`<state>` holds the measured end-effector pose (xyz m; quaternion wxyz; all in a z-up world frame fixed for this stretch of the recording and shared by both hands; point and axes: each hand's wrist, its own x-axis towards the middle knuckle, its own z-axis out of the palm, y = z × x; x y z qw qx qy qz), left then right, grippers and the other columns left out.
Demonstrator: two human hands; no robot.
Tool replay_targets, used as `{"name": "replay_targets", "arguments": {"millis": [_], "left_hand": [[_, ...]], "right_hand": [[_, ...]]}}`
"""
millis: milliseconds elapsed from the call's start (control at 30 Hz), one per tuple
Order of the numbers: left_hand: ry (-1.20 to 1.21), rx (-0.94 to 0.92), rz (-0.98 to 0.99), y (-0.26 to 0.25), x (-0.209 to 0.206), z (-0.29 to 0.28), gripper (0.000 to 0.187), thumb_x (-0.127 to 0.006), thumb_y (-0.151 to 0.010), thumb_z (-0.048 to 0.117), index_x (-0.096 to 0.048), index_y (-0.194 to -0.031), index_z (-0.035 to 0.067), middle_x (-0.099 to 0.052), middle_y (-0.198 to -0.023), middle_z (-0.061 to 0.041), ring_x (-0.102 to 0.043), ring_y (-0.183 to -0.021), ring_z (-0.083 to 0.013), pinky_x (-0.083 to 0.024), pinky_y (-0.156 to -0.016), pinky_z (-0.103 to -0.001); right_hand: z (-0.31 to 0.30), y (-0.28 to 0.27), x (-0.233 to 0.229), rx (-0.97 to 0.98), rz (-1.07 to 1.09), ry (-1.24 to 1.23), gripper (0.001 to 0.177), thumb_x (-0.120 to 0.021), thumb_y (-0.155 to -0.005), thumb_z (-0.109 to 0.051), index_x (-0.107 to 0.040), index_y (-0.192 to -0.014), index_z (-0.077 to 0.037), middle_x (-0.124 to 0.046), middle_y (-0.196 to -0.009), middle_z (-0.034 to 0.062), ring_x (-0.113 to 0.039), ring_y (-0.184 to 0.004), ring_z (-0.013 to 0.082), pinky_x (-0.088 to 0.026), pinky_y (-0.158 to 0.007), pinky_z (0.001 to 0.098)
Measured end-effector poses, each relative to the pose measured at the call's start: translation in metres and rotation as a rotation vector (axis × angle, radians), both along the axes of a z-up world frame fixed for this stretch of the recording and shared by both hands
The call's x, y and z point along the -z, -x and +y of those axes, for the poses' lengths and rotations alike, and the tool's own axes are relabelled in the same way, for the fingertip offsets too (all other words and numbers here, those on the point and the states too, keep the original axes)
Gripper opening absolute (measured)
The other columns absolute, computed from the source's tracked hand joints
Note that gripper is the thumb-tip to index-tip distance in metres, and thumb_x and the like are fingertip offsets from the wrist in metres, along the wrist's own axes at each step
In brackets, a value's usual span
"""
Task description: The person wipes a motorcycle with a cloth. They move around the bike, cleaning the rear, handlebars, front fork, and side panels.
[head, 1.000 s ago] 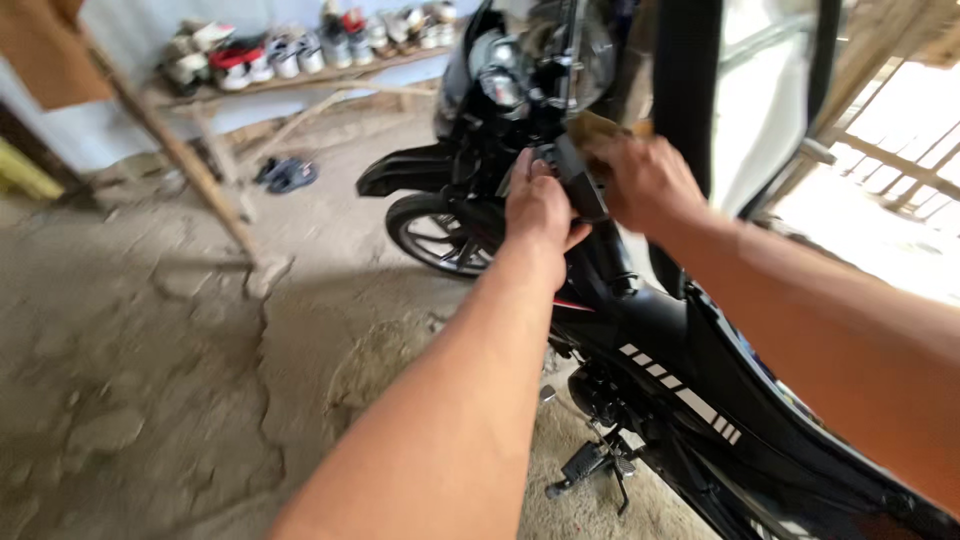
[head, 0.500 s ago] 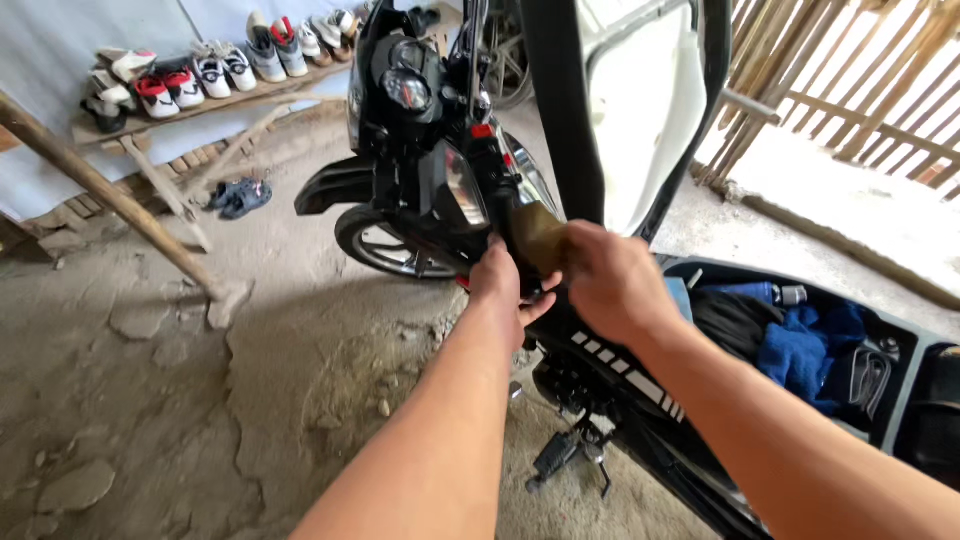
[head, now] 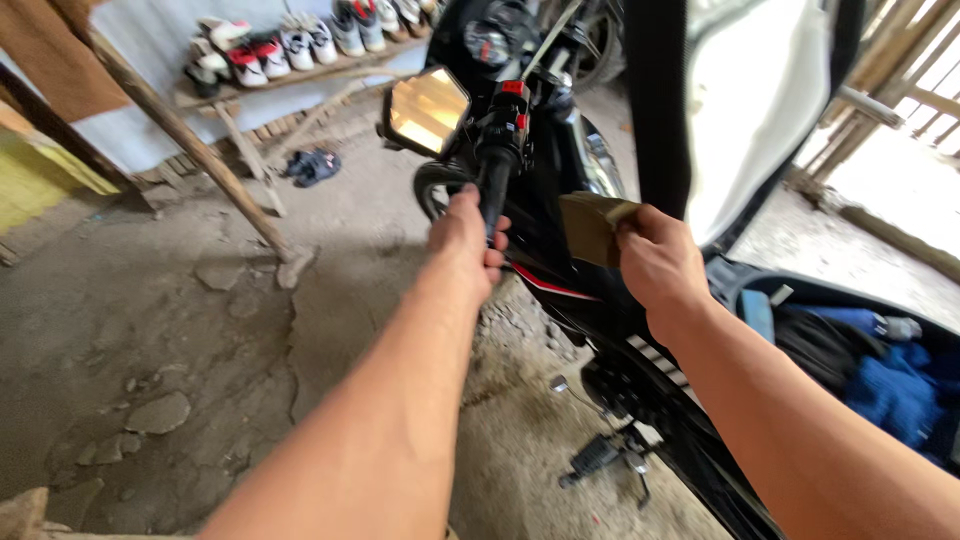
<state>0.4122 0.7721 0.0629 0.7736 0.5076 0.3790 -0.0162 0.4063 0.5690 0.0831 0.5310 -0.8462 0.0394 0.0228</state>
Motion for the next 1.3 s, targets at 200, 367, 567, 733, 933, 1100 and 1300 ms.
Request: {"name": "replay_targets", "arguments": {"millis": [200,367,567,733,933,1100,1300], "left_hand": [[-0.197,-0.168,-0.055,-0.037,-0.035,0.101,0.035,-0.061,-0.095,0.038,-0.065,-0.095,0.003,-0.064,-0.066,-0.011,-0.044,-0.041,-0.0143,-0.027,-0.037,-0.033],[-0.396,-0.179,-0.092,-0.078,-0.066,0.145,0.032,-0.052,-0.095,0.025,-0.061,-0.107,-0.003,-0.072,-0.073,-0.018,-0.061,-0.046,-0.0173,-0.037,-0.038,-0.034],[-0.433,-0.073,-0.170,-0.113,-0.070,0.171,0.033,-0.055,-0.093,0.023,-0.064,-0.106,-0.006,-0.076,-0.082,-0.017,-0.070,-0.051,-0.0200,-0.048,-0.042,-0.034],[-0.482,-0.028,-0.265,-0.140,-0.069,0.182,0.030,-0.060,-0.091,0.018,-0.066,-0.105,-0.008,-0.078,-0.091,-0.020,-0.076,-0.056,-0.0242,-0.064,-0.054,-0.038],[-1.309,0.004,-0.318,-0.152,-0.077,0.193,0.043,-0.063,-0.097,0.045,-0.072,-0.101,0.003,-0.075,-0.098,-0.021,-0.073,-0.088,-0.0330,-0.061,-0.077,-0.043],[-1.520,0.115,-0.373,-0.135,-0.083,0.161,0.037,-0.057,-0.097,0.044,-0.070,-0.098,0.009,-0.075,-0.091,-0.013,-0.075,-0.083,-0.0315,-0.059,-0.067,-0.048],[-1.568,0.209,-0.420,-0.106,-0.083,0.123,0.021,-0.062,-0.094,0.027,-0.071,-0.095,0.008,-0.075,-0.095,-0.014,-0.075,-0.085,-0.0330,-0.060,-0.071,-0.046]], "right_hand": [[0.060,-0.014,-0.017,0.052,0.019,0.021,0.030,-0.050,-0.104,-0.021,-0.069,-0.124,-0.009,-0.070,-0.102,0.0087,-0.060,-0.090,0.0184,-0.047,-0.082,0.0359],[0.124,-0.041,-0.035,0.085,-0.023,0.052,0.032,-0.048,-0.103,-0.021,-0.069,-0.128,-0.017,-0.071,-0.099,0.0081,-0.061,-0.078,0.0207,-0.047,-0.067,0.0380],[0.172,-0.096,-0.041,0.020,-0.612,0.164,0.025,-0.047,-0.102,-0.007,-0.072,-0.107,-0.009,-0.072,-0.099,0.0098,-0.065,-0.081,0.0225,-0.051,-0.069,0.0373],[0.202,-0.145,-0.044,0.100,-0.842,0.405,0.016,-0.057,-0.109,-0.011,-0.072,-0.110,-0.006,-0.072,-0.099,0.0179,-0.067,-0.087,0.0306,-0.051,-0.078,0.0451],[0.200,-0.123,-0.004,0.062,-0.364,0.372,0.027,-0.054,-0.096,-0.009,-0.075,-0.112,-0.013,-0.076,-0.105,0.0118,-0.070,-0.087,0.0233,-0.054,-0.078,0.0429],[0.184,-0.120,-0.018,0.187,-0.567,0.321,0.026,-0.052,-0.103,-0.009,-0.074,-0.116,-0.008,-0.076,-0.108,0.0140,-0.074,-0.095,0.0279,-0.057,-0.085,0.0416],[0.206,-0.138,-0.041,-0.128,-1.004,0.317,0.038,-0.051,-0.099,-0.001,-0.062,-0.135,0.000,-0.065,-0.137,0.0206,-0.064,-0.116,0.0423,-0.053,-0.098,0.0459]]}}
